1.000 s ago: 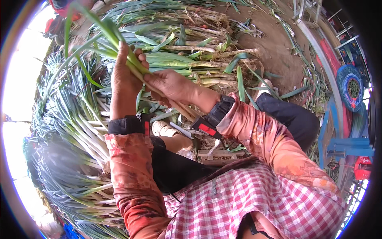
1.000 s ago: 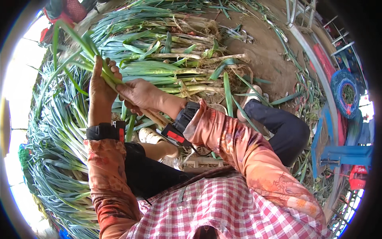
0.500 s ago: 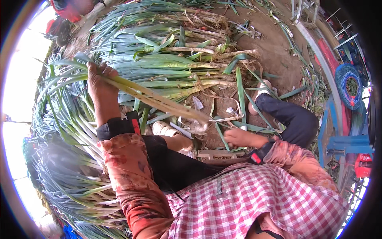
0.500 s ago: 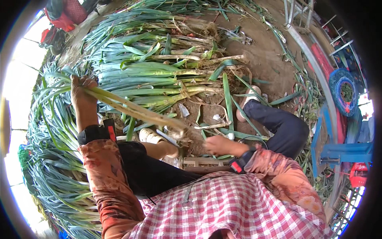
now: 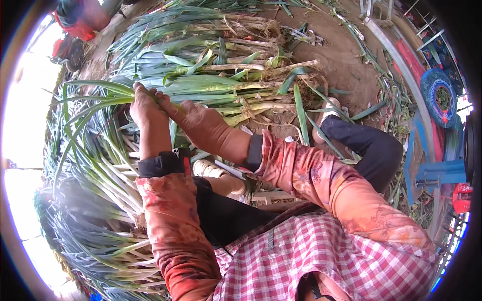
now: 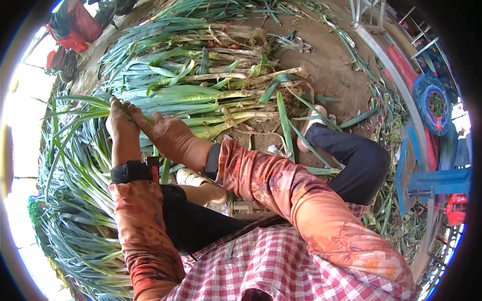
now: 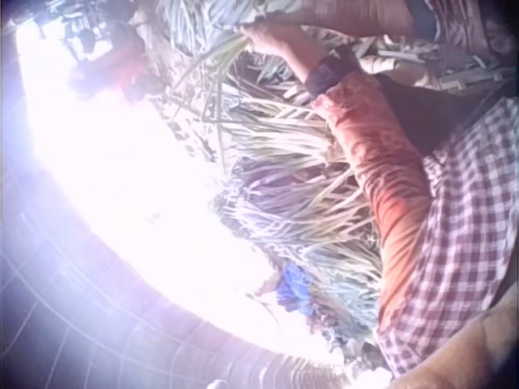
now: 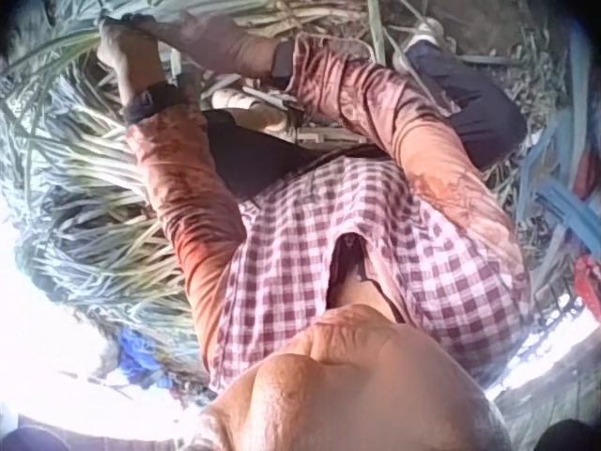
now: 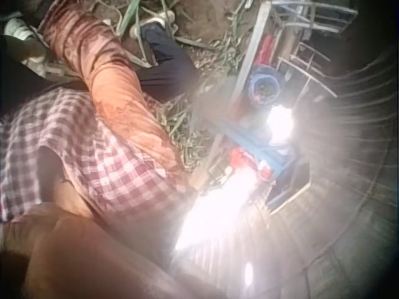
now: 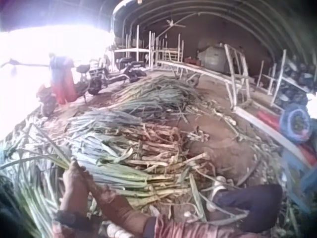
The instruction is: The recorder is peeling and cleaning harvested leeks in a workspace.
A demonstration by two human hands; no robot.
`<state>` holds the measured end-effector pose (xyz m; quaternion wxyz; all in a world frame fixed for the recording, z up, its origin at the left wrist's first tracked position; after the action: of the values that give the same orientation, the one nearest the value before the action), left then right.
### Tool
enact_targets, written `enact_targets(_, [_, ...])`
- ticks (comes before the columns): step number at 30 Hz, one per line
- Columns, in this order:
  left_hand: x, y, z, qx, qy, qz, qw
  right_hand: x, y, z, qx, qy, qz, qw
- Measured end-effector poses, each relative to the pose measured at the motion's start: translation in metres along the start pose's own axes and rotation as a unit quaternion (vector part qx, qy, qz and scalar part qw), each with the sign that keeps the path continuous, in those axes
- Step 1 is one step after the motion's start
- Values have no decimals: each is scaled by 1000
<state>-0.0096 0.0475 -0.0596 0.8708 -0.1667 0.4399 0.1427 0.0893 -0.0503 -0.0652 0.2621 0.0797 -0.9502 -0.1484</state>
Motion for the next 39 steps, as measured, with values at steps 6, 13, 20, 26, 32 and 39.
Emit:
enact_targets(6, [-4, 19, -21, -39, 76, -3, 996, -33, -51, 0, 15, 4, -35, 999])
enact_targets(13, [-6, 9, -18, -10, 28, -23, 999, -61, -132, -29, 69, -39, -4, 997])
enact_targets(20, [-15, 7, -8, 90, -47, -12, 995, -59, -133, -68, 18, 35, 29, 999])
enact_targets(26, [-26, 17, -15, 6, -17, -7, 1000, -57, -82, -45, 45, 128, 22, 990])
enact_targets(32, [-9, -19, 7, 100, 7, -41, 994, -20, -18, -33, 12, 236, 21, 971])
enact_targets(39, [-17, -21, 11, 78, -6, -57, 995, -21, -8, -29, 6, 282, 28, 959])
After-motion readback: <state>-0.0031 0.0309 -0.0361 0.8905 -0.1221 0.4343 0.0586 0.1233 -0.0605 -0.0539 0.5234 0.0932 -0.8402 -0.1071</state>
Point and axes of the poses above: each hand's wrist, its own y-axis towards the middle knuckle, its own z-axis out of the palm, x = y × z, the point moved 2 cm from there along y, towards the middle knuckle, and after that the axes turned 14 degrees about z, right-handed, at the moved point
